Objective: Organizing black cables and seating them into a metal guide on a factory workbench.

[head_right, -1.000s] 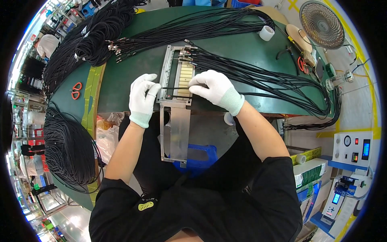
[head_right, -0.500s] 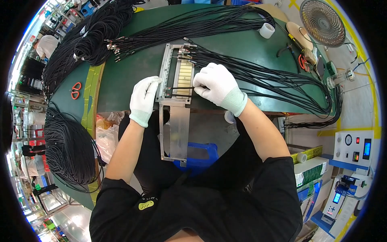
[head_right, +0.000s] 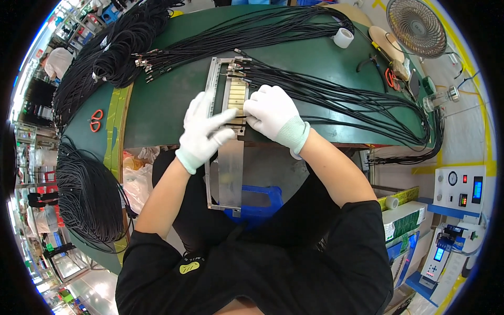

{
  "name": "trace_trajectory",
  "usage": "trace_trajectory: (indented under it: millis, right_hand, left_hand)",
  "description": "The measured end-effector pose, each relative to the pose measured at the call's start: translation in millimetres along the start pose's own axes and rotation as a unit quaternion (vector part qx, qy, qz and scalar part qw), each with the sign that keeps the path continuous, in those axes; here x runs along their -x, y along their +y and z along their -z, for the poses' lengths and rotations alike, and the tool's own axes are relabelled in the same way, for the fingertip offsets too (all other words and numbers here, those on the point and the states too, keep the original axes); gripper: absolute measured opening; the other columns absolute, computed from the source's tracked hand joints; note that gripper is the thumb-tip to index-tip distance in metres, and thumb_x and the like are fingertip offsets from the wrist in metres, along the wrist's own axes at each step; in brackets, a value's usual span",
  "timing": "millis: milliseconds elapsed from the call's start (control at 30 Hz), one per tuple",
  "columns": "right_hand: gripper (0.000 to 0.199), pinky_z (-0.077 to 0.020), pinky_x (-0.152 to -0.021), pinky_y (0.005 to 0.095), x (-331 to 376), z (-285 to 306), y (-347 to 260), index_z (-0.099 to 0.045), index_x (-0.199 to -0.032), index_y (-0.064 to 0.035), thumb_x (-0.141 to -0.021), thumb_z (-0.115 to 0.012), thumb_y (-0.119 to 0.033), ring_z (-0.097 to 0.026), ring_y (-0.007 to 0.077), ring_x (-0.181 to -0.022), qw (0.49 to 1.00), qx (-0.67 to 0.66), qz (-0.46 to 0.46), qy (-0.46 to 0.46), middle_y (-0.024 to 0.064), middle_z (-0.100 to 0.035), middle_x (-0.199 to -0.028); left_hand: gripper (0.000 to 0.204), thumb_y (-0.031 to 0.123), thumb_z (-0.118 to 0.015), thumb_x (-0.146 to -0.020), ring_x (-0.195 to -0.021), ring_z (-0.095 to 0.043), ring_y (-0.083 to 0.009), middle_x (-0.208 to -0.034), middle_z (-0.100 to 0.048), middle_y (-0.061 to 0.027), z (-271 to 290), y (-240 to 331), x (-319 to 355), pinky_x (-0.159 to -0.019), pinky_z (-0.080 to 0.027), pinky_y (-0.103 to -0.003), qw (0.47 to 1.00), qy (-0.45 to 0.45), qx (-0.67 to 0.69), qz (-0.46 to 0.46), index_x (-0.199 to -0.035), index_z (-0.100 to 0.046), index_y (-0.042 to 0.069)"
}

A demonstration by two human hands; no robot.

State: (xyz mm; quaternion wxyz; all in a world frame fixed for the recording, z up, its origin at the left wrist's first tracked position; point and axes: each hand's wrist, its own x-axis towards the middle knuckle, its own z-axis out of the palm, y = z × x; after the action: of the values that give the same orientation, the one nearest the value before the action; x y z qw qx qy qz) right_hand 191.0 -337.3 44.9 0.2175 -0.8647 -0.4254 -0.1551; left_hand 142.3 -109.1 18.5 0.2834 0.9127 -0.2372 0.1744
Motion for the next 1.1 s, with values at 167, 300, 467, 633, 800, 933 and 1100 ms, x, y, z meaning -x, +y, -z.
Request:
trace_trajectory:
  millis: [167, 300, 467, 633, 800, 933, 1100]
  right_hand:
    - [0.020, -0.0462, -0.075, 0.0399, 1, 7, 16, -0.065, -0.082, -0.0124, -0.074, -0.076, -0.027, -0.059, 0.0275, -0.084, 0.994, 0.053, -0.076, 0.055, 0.0042, -0.062, -0.079]
    - [0.018, -0.0452, -0.073, 0.0387, 7, -4, 52, -0.064, -0.080, -0.0156, -0.076, -0.074, -0.029, -0.059, 0.0252, -0.085, 0.973, 0.157, -0.170, 0.001, 0.0016, -0.060, -0.078]
    - [0.014, -0.0453, -0.074, 0.0387, 0, 3, 37, -0.061, -0.079, -0.0135, -0.076, -0.073, -0.020, -0.057, 0.0267, -0.083, 0.993, 0.073, -0.070, 0.054, 0.0021, -0.059, -0.077]
    - [0.019, -0.0453, -0.080, 0.0399, -6, 0, 9, -0.063, -0.086, -0.0127, -0.075, -0.075, -0.023, -0.057, 0.0285, -0.090, 0.998, -0.050, -0.004, 0.029, 0.0045, -0.061, -0.086]
    - [0.027, -0.0458, -0.080, 0.0397, -12, -6, -17, -0.066, -0.091, -0.0108, -0.074, -0.076, -0.030, -0.059, 0.0288, -0.086, 0.993, -0.112, 0.000, 0.036, 0.0055, -0.065, -0.086]
    - [0.013, -0.0463, -0.077, 0.0374, -13, 2, -16, -0.070, -0.084, -0.0098, -0.076, -0.076, -0.019, -0.059, 0.0269, -0.082, 0.975, -0.188, -0.107, -0.051, 0.0050, -0.065, -0.080]
    - [0.017, -0.0441, -0.073, 0.0370, -13, -7, -21, -0.068, -0.086, -0.0126, -0.077, -0.074, -0.025, -0.058, 0.0242, -0.081, 0.997, -0.039, 0.013, 0.066, 0.0023, -0.063, -0.079]
  left_hand:
    - [0.034, 0.046, -0.070, -0.082, -0.135, -0.039, -0.0398, -0.141, -0.050, -0.0194, -3, 13, -3, -0.117, -0.016, -0.057, 0.996, -0.042, -0.081, -0.007, -0.111, -0.075, 0.031]
    - [0.028, 0.043, -0.070, -0.083, -0.132, -0.043, -0.0391, -0.134, -0.058, -0.0146, -8, 9, -7, -0.117, -0.017, -0.057, 0.996, -0.041, -0.071, -0.019, -0.107, -0.076, 0.032]
    - [0.022, 0.035, -0.073, -0.081, -0.123, -0.051, -0.0328, -0.122, -0.063, -0.0103, -7, -1, -6, -0.111, -0.028, -0.053, 0.995, 0.058, 0.069, 0.052, -0.096, -0.076, 0.020]
    - [0.016, 0.024, -0.077, -0.076, -0.112, -0.055, -0.0331, -0.114, -0.065, -0.0122, 0, -4, -13, -0.101, -0.038, -0.045, 0.988, 0.138, 0.059, 0.028, -0.080, -0.069, 0.011]
    - [0.010, 0.014, -0.077, -0.075, -0.114, -0.056, -0.0322, -0.119, -0.066, -0.0131, 3, 2, -14, -0.100, -0.041, -0.041, 0.989, 0.110, 0.099, 0.000, -0.075, -0.069, 0.008]
    - [0.003, 0.010, -0.074, -0.079, -0.121, -0.052, -0.0284, -0.121, -0.065, -0.0125, 4, 4, -9, -0.103, -0.040, -0.040, 0.981, 0.101, 0.152, 0.061, -0.079, -0.073, 0.008]
    - [0.008, 0.012, -0.072, -0.082, -0.122, -0.052, -0.0278, -0.124, -0.064, -0.0138, -2, 0, -7, -0.103, -0.040, -0.039, 0.963, 0.079, 0.230, 0.115, -0.078, -0.072, 0.005]
